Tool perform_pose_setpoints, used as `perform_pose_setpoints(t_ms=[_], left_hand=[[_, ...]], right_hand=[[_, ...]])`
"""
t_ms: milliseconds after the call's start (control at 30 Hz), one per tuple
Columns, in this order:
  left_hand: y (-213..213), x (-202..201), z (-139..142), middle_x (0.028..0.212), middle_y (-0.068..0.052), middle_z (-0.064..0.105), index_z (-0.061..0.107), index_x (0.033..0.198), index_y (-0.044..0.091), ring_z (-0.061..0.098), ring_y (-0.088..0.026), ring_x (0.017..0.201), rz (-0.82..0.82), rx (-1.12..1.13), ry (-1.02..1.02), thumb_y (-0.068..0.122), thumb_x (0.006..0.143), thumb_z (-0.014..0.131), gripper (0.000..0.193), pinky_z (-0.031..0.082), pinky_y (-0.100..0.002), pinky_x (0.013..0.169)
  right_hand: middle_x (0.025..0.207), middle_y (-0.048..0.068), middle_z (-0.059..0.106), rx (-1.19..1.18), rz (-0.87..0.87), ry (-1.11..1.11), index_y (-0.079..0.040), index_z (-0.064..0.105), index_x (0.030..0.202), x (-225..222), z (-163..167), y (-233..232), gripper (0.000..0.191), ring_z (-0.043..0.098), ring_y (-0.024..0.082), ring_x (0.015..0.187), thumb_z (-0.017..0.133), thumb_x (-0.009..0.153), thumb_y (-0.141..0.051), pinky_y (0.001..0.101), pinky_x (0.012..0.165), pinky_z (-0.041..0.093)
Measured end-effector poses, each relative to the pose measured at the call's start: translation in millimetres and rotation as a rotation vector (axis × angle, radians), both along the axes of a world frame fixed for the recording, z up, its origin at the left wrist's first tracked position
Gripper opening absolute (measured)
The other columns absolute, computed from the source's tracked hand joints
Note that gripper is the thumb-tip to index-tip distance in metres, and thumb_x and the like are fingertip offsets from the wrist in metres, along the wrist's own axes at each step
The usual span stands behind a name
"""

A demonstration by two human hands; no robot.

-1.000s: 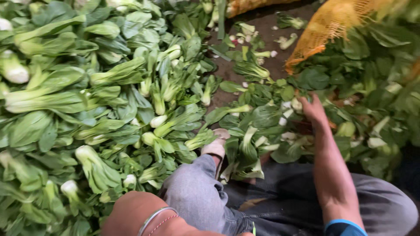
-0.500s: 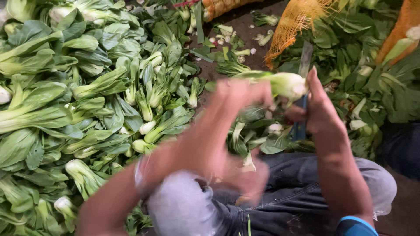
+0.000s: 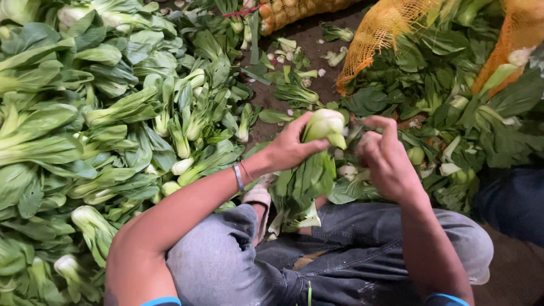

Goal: The person sits on the floor among piles of leafy green vegetables and uses a small knife to cut root ends off bok choy heads one at a time. They toss each trimmed vegetable into an orange mesh sack beside them and reach for the next one from the pile.

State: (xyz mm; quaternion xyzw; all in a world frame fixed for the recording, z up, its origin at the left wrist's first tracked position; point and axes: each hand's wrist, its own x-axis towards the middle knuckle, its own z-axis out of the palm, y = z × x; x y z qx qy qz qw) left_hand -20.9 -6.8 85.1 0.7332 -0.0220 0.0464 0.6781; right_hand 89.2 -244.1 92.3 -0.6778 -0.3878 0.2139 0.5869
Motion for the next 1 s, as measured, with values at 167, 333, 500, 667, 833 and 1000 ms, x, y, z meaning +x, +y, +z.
perform_pose_setpoints(t_ms=[167,333,500,667,833,1000], left_hand=[[6.7,2.0,-7.4,0.125,-0.005,0.069,0.055,0.136,0.005,0.065,-0.011,0.115,-0.022,0.047,-0.107,0.017,0.089,0.081,0.055,0.054,-0.029,0.104],[6.6,-6.3,6.4,0.111,-0.006,0.077,0.063,0.124,0.005,0.073,-0.013,0.101,0.0,0.331,-0.087,0.02,0.082,0.086,0.05,0.058,-0.03,0.092],[1.7,-10.4,17.3,0.111,-0.008,0.078,0.063,0.125,0.005,0.076,-0.015,0.102,-0.049,0.386,-0.115,0.023,0.085,0.085,0.049,0.059,-0.032,0.091],[-1.9,-15.7,20.0,0.111,-0.009,0.078,0.063,0.126,0.005,0.076,-0.018,0.103,-0.077,0.377,-0.138,0.024,0.088,0.082,0.046,0.059,-0.033,0.092],[-7.9,-18.9,23.4,0.107,-0.01,0.078,0.063,0.124,0.006,0.077,-0.018,0.099,-0.128,0.39,-0.104,0.026,0.088,0.081,0.045,0.059,-0.033,0.088],[-8.1,-20.6,29.2,0.108,-0.01,0.078,0.063,0.123,0.007,0.077,-0.019,0.099,-0.182,0.376,-0.114,0.026,0.09,0.081,0.042,0.059,-0.033,0.088]], right_hand=[[0.08,0.014,0.064,-0.125,-0.09,-0.649,-0.002,0.053,0.116,-18.5,10.8,-7.1,0.034,0.063,0.031,0.071,0.066,0.102,-0.029,0.0401,0.064,0.048],[0.074,0.016,0.066,-0.152,-0.13,-0.738,-0.002,0.064,0.102,-28.1,30.0,-10.5,0.032,0.065,0.034,0.067,0.08,0.089,-0.027,0.0421,0.061,0.05],[0.083,0.016,0.07,-0.108,-0.117,-0.771,-0.003,0.065,0.101,-33.3,39.1,-8.5,0.031,0.069,0.034,0.072,0.081,0.088,-0.027,0.0402,0.062,0.053],[0.082,0.015,0.07,-0.175,-0.146,-0.791,-0.005,0.066,0.095,-36.7,38.9,-7.1,0.03,0.069,0.035,0.07,0.084,0.085,-0.027,0.0409,0.06,0.052],[0.089,0.015,0.072,-0.128,-0.13,-0.768,-0.004,0.067,0.099,-39.3,38.0,-7.4,0.033,0.071,0.033,0.076,0.083,0.086,-0.029,0.0392,0.062,0.054],[0.087,0.014,0.072,-0.151,-0.126,-0.779,-0.004,0.068,0.098,-34.4,41.0,-11.7,0.033,0.071,0.033,0.075,0.084,0.084,-0.03,0.0397,0.064,0.055]])
